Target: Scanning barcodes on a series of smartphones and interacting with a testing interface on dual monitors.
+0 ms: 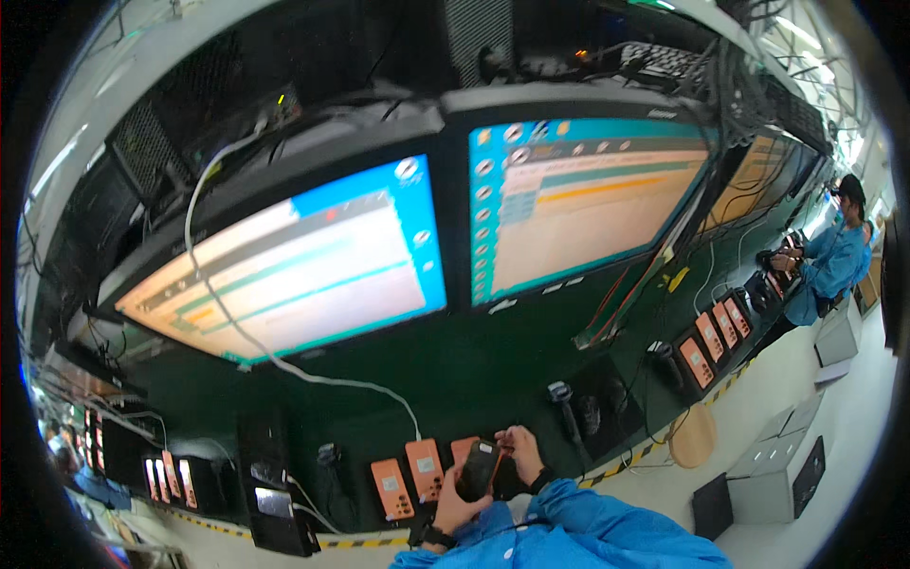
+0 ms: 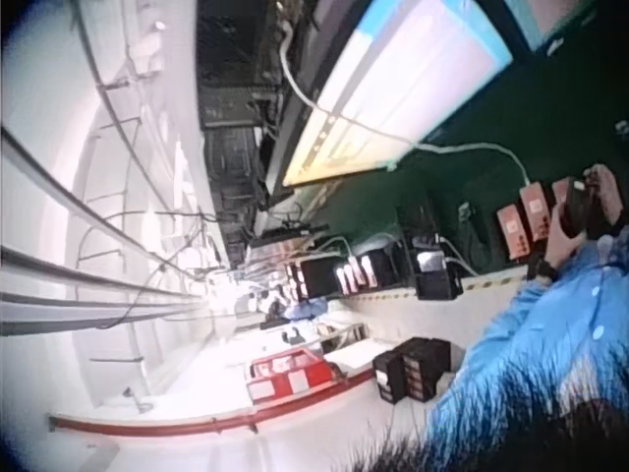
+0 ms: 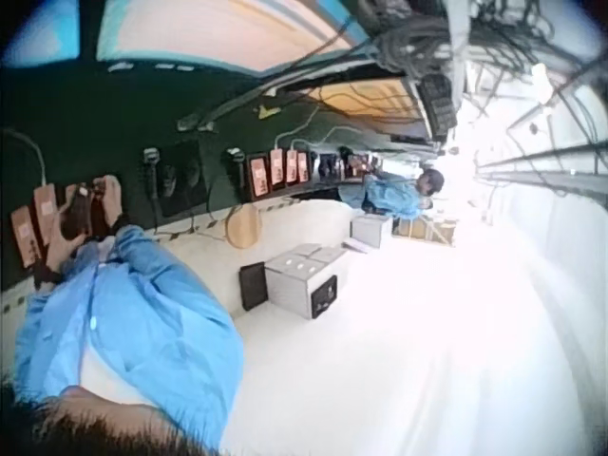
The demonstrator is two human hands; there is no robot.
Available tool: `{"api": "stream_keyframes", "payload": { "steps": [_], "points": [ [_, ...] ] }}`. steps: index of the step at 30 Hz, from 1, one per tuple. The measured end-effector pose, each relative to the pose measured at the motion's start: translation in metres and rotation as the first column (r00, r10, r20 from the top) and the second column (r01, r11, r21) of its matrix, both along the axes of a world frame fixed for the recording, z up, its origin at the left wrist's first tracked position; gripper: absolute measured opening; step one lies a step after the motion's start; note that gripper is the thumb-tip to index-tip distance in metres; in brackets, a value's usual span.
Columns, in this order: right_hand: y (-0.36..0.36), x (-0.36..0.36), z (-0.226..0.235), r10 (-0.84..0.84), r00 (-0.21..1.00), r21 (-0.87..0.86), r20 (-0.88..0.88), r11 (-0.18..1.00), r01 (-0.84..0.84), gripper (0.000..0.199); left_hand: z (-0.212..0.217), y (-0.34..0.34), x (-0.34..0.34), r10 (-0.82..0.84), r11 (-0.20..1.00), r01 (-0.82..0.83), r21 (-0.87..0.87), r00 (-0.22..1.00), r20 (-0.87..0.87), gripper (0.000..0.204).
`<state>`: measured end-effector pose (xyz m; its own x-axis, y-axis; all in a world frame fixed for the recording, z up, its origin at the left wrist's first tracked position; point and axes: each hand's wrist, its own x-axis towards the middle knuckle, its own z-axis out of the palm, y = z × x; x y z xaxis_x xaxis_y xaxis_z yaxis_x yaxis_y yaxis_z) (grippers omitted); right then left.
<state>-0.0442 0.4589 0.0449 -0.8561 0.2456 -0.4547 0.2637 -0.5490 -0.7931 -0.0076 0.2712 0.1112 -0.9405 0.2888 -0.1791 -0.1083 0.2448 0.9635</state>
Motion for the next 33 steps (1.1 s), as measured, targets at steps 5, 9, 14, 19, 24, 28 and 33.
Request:
{"api": "stream_keyframes", "payload": {
  "steps": [5, 9, 14, 19, 24, 28, 33],
  "points": [
    [0.018, 0.036, 0.004, 0.151, 0.978, 0.007, 0.144, 0.988, -0.153, 0.017, 0.031, -0.017, -0.008, 0.043, 0.955, -0.116, -0.271, 0.965, -0.260, 0.081],
    [0.024, 0.059, -0.028, 0.195, 0.949, 0.242, 0.249, 0.936, -0.256, 0.032, 0.025, -0.022, -0.005, 0.073, 0.964, -0.122, -0.235, 0.976, -0.206, 0.083],
    [0.024, 0.079, -0.013, 0.122, 0.968, 0.727, 0.220, 0.641, -0.246, 0.048, -0.005, -0.037, 0.005, 0.077, 0.957, -0.070, -0.280, 0.997, 0.012, 0.086],
    [0.051, 0.113, -0.027, -0.036, 0.984, 0.712, 0.172, 0.695, -0.099, 0.039, -0.033, -0.032, 0.005, -0.010, 0.931, 0.050, -0.361, 0.994, 0.111, 0.090],
    [0.089, 0.135, -0.028, -0.266, 0.960, 0.735, 0.089, 0.668, 0.117, 0.026, -0.046, -0.012, -0.001, -0.079, 0.920, 0.124, -0.372, 0.988, 0.134, 0.090],
    [0.151, 0.134, -0.037, -0.499, 0.866, 0.808, -0.043, 0.493, 0.323, 0.027, -0.048, 0.015, -0.003, -0.152, 0.892, 0.165, -0.421, 0.986, 0.065, 0.086],
    [0.230, 0.112, -0.046, -0.646, 0.742, 0.922, -0.176, 0.156, 0.354, 0.033, -0.054, 0.049, -0.004, -0.175, 0.854, 0.180, -0.489, 0.983, 0.057, 0.083]
  ]
}}
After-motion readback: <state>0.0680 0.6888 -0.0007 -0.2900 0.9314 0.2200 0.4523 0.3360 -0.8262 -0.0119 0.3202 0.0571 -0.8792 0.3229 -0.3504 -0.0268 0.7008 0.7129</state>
